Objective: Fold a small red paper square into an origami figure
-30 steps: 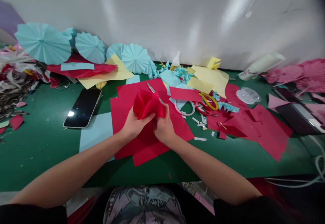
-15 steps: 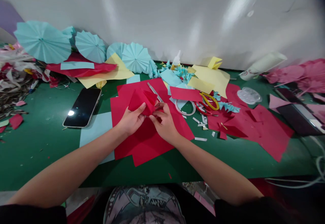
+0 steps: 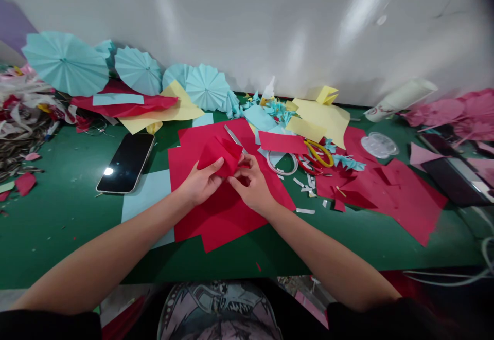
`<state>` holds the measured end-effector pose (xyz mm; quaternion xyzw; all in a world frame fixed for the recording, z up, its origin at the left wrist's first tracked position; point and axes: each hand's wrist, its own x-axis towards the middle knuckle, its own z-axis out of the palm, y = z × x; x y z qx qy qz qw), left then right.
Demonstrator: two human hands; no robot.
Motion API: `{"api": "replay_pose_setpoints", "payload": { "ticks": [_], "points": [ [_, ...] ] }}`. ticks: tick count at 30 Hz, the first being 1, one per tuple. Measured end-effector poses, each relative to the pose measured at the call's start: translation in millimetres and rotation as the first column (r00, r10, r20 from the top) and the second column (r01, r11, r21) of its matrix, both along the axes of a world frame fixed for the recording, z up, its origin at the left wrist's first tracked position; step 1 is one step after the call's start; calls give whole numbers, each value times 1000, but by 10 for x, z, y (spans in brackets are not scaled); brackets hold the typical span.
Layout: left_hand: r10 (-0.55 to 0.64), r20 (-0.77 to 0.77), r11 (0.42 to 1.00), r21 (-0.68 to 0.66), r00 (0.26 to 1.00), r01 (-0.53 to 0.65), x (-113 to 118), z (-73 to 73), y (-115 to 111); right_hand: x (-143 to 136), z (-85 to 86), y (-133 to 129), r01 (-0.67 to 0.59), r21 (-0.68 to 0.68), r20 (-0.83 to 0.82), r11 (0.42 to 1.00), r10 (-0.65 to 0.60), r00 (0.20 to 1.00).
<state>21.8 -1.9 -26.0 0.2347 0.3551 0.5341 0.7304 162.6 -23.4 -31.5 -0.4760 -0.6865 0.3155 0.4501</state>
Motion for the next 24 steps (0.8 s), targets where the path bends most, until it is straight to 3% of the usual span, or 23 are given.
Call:
{"api": "replay_pose_setpoints", "payload": {
  "ticks": [7, 12, 18, 24],
  "points": [
    [66, -72, 998, 30, 995, -64, 0, 44, 3, -12, 10, -25, 35, 46, 62, 998, -38, 997],
    [72, -155, 997, 7, 985, -72, 15, 101, -25, 55, 93, -18, 148, 69, -51, 987, -144, 988],
    [60, -268, 996, -40, 961, -74, 12, 49, -72, 156, 134, 33, 141, 162, -32, 977, -138, 990],
    [-43, -238, 998, 34, 970, 53, 16, 118, -93, 179, 147, 65, 160, 149, -12, 976, -160, 987]
  ]
}}
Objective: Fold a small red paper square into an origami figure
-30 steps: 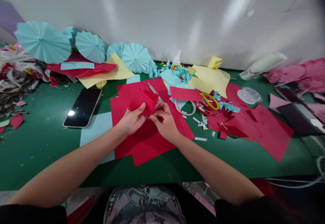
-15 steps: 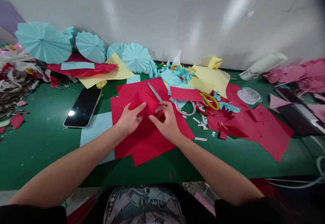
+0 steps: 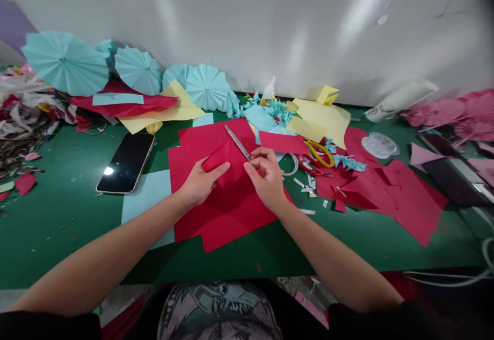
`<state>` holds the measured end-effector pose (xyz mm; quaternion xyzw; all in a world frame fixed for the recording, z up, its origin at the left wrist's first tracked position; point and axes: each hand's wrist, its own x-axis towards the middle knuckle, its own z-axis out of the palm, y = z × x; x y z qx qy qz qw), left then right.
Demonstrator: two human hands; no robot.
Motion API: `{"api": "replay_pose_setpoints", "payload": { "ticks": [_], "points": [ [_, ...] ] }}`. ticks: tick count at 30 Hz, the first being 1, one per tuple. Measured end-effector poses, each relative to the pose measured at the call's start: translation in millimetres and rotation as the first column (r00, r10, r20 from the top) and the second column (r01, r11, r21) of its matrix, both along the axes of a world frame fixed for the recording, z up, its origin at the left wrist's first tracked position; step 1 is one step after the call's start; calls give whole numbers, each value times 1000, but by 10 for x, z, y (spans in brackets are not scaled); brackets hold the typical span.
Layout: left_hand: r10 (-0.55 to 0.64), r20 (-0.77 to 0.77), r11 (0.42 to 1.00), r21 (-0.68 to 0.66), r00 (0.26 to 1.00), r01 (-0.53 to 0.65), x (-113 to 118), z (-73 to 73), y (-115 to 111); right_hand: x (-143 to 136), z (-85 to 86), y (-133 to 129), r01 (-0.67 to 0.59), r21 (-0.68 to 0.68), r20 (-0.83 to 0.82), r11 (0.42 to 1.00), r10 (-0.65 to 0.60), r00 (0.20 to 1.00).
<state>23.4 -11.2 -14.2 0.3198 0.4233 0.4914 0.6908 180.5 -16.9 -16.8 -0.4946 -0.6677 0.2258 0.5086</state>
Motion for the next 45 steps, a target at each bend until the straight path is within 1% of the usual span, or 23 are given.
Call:
{"api": "replay_pose_setpoints", "payload": {
  "ticks": [3, 8, 11, 14, 17, 20, 25, 30, 36, 38, 41, 45],
  "points": [
    [-17, -36, 997, 69, 999, 20, -1, 8, -1, 1, 5, 0, -7, -23, -6, 1000, 7, 1000],
    [16, -242, 988, 155, 970, 22, -37, -34, -2, 6, 7, -4, -21, 4, 20, 1000, 21, 1000],
    [-28, -354, 971, 212, 935, 110, -59, -22, -12, 10, 15, -10, -36, 25, 19, 999, 35, 999],
    [-88, -453, 931, 280, 887, 236, -74, 4, -20, 13, 28, -15, -47, 57, 27, 997, 46, 999],
    [-117, -523, 883, 335, 844, 330, -87, 12, -20, 18, 38, -16, -50, 89, 30, 995, 47, 998],
    [-140, -569, 852, 348, 810, 391, -100, 2, -16, 25, 39, -15, -72, 87, 9, 994, 71, 997],
    [-157, -607, 843, 329, 779, 426, -115, -4, -16, 28, 15, -17, -127, 35, -64, 991, 129, 990],
    [-208, -577, 837, 314, 790, 449, -116, 29, -32, 34, -6, -12, -172, -29, -161, 985, 165, 973],
    [-237, -577, 832, 295, 782, 470, -112, 37, -46, 36, 11, -11, -155, -66, -160, 986, 143, 977],
    [-240, -579, 835, 287, 779, 470, -111, 28, -49, 29, 14, -15, -150, -69, -187, 986, 135, 973],
    [-232, -576, 831, 301, 784, 468, -108, 18, -52, 23, 14, -22, -161, -80, -246, 984, 137, 959],
    [-157, -584, 834, 354, 796, 424, -105, 16, -49, 31, 25, -27, -183, -90, -287, 979, 150, 946]
  ]
}}
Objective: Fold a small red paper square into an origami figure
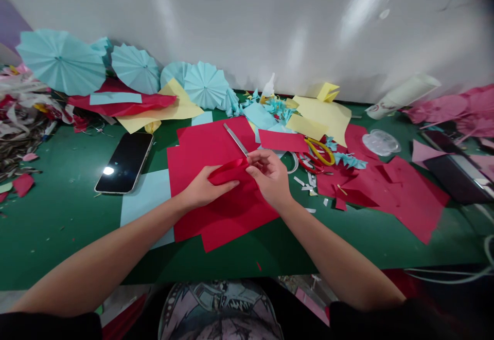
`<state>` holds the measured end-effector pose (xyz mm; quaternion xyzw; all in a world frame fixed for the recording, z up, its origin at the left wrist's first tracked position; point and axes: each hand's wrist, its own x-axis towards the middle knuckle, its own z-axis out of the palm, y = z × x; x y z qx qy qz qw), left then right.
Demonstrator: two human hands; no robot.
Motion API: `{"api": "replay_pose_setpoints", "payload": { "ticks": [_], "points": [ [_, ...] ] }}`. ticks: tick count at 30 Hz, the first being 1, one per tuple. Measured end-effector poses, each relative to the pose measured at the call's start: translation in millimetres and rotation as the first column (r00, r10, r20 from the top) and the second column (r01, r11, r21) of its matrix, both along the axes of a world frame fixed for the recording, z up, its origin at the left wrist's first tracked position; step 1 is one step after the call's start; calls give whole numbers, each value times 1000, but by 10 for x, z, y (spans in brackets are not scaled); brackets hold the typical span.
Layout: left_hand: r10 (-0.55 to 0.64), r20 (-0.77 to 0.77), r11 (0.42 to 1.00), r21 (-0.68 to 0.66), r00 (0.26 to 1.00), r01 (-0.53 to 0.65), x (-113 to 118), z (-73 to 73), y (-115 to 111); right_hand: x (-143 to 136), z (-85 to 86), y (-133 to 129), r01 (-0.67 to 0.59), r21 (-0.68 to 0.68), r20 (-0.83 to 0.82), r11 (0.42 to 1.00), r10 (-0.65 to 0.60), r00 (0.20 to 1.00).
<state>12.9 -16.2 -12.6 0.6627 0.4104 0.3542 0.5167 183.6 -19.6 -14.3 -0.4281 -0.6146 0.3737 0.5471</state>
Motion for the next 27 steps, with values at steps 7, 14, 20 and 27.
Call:
{"api": "replay_pose_setpoints", "payload": {
  "ticks": [7, 14, 20, 27],
  "points": [
    [17, -96, 996, 93, 995, -8, -2, 37, 7, 21, 48, 1, -62, 81, -19, 995, 64, 998],
    [8, -142, 987, 158, 990, 14, -29, 75, 20, 62, 101, -6, -129, 147, 48, 981, 123, 991],
    [-39, -168, 973, 219, 985, 76, -82, 106, 75, 119, 175, 16, -197, 184, 180, 963, 164, 970],
    [-80, -173, 974, 197, 982, 114, -90, 137, 88, 147, 169, 53, -199, 219, 322, 955, 122, 939]
  ]
}}
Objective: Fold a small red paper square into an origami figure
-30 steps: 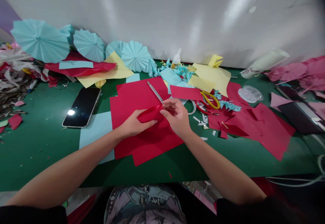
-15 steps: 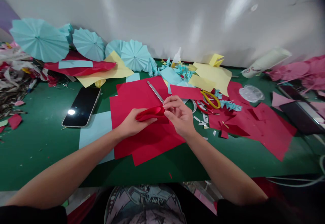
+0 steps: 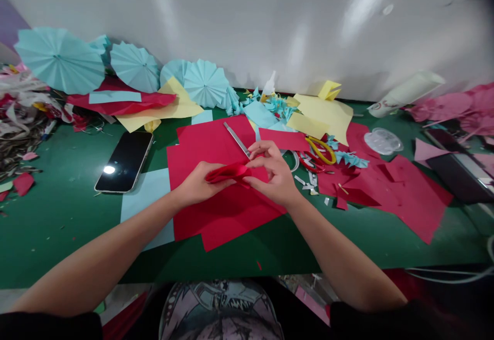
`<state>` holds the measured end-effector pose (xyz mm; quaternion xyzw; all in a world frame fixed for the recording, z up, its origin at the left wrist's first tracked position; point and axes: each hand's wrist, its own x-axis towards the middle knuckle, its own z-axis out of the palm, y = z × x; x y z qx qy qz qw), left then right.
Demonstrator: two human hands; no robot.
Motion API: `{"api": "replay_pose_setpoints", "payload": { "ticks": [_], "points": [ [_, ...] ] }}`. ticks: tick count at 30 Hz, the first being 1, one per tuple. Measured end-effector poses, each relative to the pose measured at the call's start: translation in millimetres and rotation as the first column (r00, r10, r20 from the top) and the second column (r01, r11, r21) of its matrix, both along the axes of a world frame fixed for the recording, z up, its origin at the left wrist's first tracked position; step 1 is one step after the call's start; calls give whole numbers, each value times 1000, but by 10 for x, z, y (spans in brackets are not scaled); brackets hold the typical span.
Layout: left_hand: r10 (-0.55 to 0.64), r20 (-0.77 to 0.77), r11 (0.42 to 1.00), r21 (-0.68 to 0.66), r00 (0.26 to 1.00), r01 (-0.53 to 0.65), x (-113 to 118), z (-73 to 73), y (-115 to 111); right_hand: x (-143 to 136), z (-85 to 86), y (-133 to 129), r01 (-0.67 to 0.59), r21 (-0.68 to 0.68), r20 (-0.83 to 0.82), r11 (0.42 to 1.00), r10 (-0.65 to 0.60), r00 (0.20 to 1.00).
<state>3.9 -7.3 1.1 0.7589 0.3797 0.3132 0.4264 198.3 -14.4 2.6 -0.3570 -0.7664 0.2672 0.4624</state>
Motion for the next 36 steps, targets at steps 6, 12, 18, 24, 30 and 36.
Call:
{"api": "replay_pose_setpoints", "payload": {
  "ticks": [6, 12, 18, 24, 30, 36],
  "points": [
    [0, -9, 1000, -27, 1000, 0, 18, -21, -23, -28, -32, -5, 1, -60, -72, 998, -5, 997],
    [12, -33, 999, -48, 999, -13, 34, -37, -54, -48, -37, -8, 67, -112, -168, 991, -85, 982],
    [16, -11, 998, -68, 1000, -17, 53, -14, -82, -70, -73, -6, 76, -135, -238, 988, -107, 966],
    [39, 5, 993, -113, 999, -38, 57, -15, -87, -88, -75, -23, 72, -148, -297, 986, -114, 948],
    [302, 268, 900, -396, 915, -181, 105, -78, -75, -76, -122, -12, 106, -303, -316, 947, -205, 926],
    [592, 480, 677, -732, 647, -75, 167, -92, -43, -125, -139, -59, 79, -458, -113, 886, -146, 983]
  ]
}}
